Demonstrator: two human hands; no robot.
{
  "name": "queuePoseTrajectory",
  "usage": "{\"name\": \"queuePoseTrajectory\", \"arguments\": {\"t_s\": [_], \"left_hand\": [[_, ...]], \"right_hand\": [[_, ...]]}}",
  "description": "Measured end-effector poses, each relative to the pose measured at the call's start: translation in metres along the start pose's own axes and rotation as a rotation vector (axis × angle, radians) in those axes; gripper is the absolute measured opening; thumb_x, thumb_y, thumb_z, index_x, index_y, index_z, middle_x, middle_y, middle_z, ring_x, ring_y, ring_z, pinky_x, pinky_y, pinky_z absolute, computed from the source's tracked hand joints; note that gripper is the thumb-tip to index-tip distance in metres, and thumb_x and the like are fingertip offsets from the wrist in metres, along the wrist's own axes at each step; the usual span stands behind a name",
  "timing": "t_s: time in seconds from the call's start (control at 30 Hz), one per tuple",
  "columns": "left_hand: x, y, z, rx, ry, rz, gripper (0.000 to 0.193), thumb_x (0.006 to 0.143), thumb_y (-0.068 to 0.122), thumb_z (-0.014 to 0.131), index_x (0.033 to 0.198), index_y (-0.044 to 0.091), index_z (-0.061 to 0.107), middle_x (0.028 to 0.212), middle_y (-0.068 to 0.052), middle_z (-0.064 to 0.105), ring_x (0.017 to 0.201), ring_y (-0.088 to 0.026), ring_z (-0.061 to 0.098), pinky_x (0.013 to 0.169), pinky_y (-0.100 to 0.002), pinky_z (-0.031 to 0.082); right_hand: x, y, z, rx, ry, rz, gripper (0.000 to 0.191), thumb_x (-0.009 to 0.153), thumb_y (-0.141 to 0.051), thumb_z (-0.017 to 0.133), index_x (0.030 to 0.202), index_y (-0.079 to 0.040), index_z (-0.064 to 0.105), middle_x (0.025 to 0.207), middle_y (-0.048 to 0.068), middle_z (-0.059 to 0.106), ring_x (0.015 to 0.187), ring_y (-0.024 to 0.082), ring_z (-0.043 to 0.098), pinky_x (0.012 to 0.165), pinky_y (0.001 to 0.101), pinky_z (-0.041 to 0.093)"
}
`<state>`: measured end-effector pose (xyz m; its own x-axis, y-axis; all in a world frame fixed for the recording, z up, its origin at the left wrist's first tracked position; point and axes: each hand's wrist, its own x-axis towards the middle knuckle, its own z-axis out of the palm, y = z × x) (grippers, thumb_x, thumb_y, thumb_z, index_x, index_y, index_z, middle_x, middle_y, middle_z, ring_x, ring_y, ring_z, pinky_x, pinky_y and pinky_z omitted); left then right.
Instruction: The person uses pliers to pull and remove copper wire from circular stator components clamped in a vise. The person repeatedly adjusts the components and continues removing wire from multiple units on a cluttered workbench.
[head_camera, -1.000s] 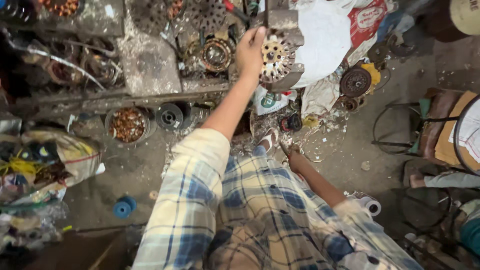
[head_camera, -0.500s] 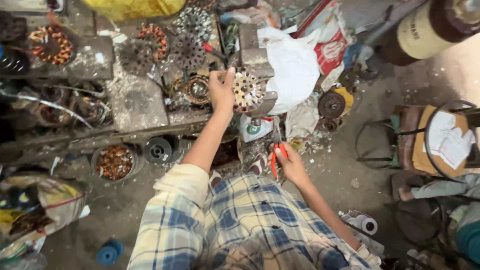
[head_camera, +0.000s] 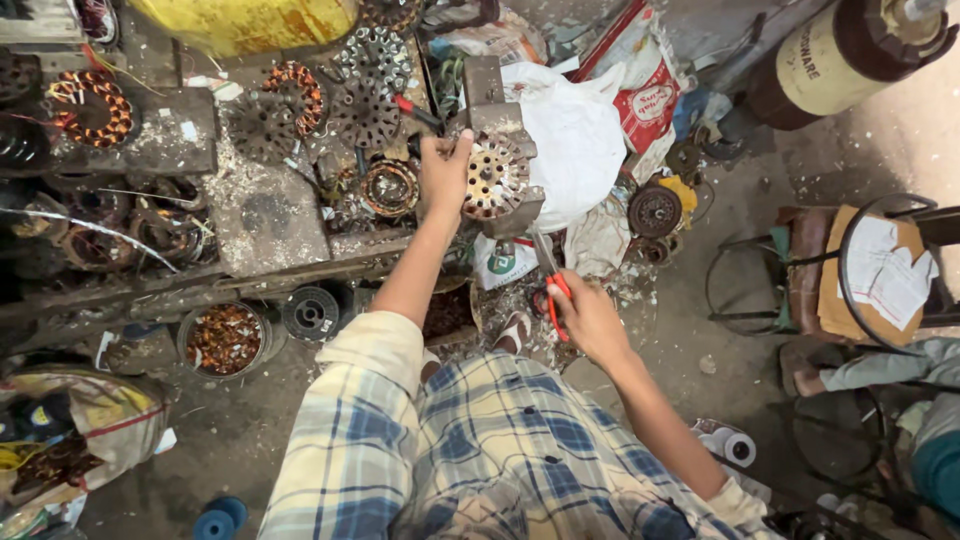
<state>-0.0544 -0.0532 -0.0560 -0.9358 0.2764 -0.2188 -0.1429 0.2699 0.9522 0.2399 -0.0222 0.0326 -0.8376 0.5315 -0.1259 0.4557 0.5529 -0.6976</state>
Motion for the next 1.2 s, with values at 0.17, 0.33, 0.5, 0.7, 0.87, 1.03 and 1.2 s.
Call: {"name": "queuePoseTrajectory", "arguments": {"t_s": [0.17, 0.33, 0.5, 0.7, 0.87, 1.03, 1.2], "left_hand": [[0.002, -0.002, 0.004, 0.112, 0.038, 0.071, 0.054, 0.091, 0.054, 0.069, 0.114, 0.007, 0.059, 0.105, -0.016, 0.073, 0.097, -0.034, 0.069, 0.088, -0.042, 0.05], [-0.001, -0.001, 0.007, 0.015, 0.035, 0.197, 0.048, 0.095, 0.052, 0.064, 0.121, 0.012, 0.068, 0.113, -0.014, 0.076, 0.103, -0.032, 0.072, 0.091, -0.04, 0.053], [-0.009, 0.008, 0.004, 0.117, 0.041, 0.131, 0.041, 0.096, 0.051, 0.059, 0.119, 0.021, 0.074, 0.108, -0.014, 0.077, 0.1, -0.035, 0.073, 0.087, -0.042, 0.054], [-0.021, 0.02, 0.006, 0.159, 0.11, 0.118, 0.035, 0.099, 0.049, 0.056, 0.117, 0.025, 0.074, 0.101, -0.014, 0.078, 0.096, -0.039, 0.072, 0.083, -0.046, 0.054], [-0.025, 0.025, 0.011, 0.206, 0.138, 0.112, 0.035, 0.098, 0.05, 0.056, 0.114, 0.025, 0.075, 0.095, -0.016, 0.077, 0.092, -0.041, 0.072, 0.08, -0.049, 0.054], [-0.029, 0.028, 0.015, 0.204, 0.129, 0.15, 0.036, 0.098, 0.05, 0.056, 0.114, 0.025, 0.075, 0.098, -0.017, 0.076, 0.092, -0.042, 0.071, 0.081, -0.049, 0.054], [-0.031, 0.028, 0.017, 0.201, 0.138, 0.118, 0.036, 0.098, 0.05, 0.055, 0.116, 0.026, 0.075, 0.099, -0.018, 0.076, 0.094, -0.042, 0.071, 0.083, -0.05, 0.054]], "right_hand": [[0.014, -0.019, 0.006, -0.114, -0.054, 0.105, 0.021, 0.102, -0.03, 0.057, 0.11, -0.012, 0.063, 0.071, 0.018, 0.07, 0.071, 0.043, 0.069, 0.065, 0.052, 0.051], [0.022, -0.028, 0.007, -0.121, -0.07, 0.062, 0.021, 0.103, -0.031, 0.055, 0.106, -0.012, 0.064, 0.072, 0.014, 0.073, 0.071, 0.041, 0.071, 0.068, 0.0507, 0.054], [0.037, -0.03, 0.006, -0.161, -0.126, 0.087, 0.024, 0.102, -0.031, 0.057, 0.105, -0.008, 0.064, 0.07, 0.013, 0.072, 0.072, 0.038, 0.072, 0.07, 0.0496, 0.054], [0.065, -0.012, 0.012, 0.821, -0.414, 0.512, 0.024, 0.104, -0.028, 0.051, 0.113, -0.01, 0.064, 0.089, 0.014, 0.078, 0.074, 0.03, 0.077, 0.066, 0.0419, 0.062], [0.06, 0.017, 0.039, 1.544, -0.542, 0.505, 0.022, 0.103, -0.03, 0.05, 0.11, -0.012, 0.06, 0.08, 0.005, 0.065, 0.066, 0.02, 0.068, 0.062, 0.0378, 0.06], [0.054, 0.037, 0.051, 2.067, -0.747, 0.399, 0.019, 0.108, -0.03, 0.046, 0.111, -0.016, 0.058, 0.08, 0.0, 0.058, 0.067, 0.015, 0.061, 0.064, 0.0356, 0.06], [0.052, 0.033, 0.052, 2.371, -0.755, 0.398, 0.021, 0.115, -0.032, 0.048, 0.114, -0.013, 0.057, 0.082, 0.002, 0.056, 0.073, 0.018, 0.061, 0.072, 0.0329, 0.058]]}}
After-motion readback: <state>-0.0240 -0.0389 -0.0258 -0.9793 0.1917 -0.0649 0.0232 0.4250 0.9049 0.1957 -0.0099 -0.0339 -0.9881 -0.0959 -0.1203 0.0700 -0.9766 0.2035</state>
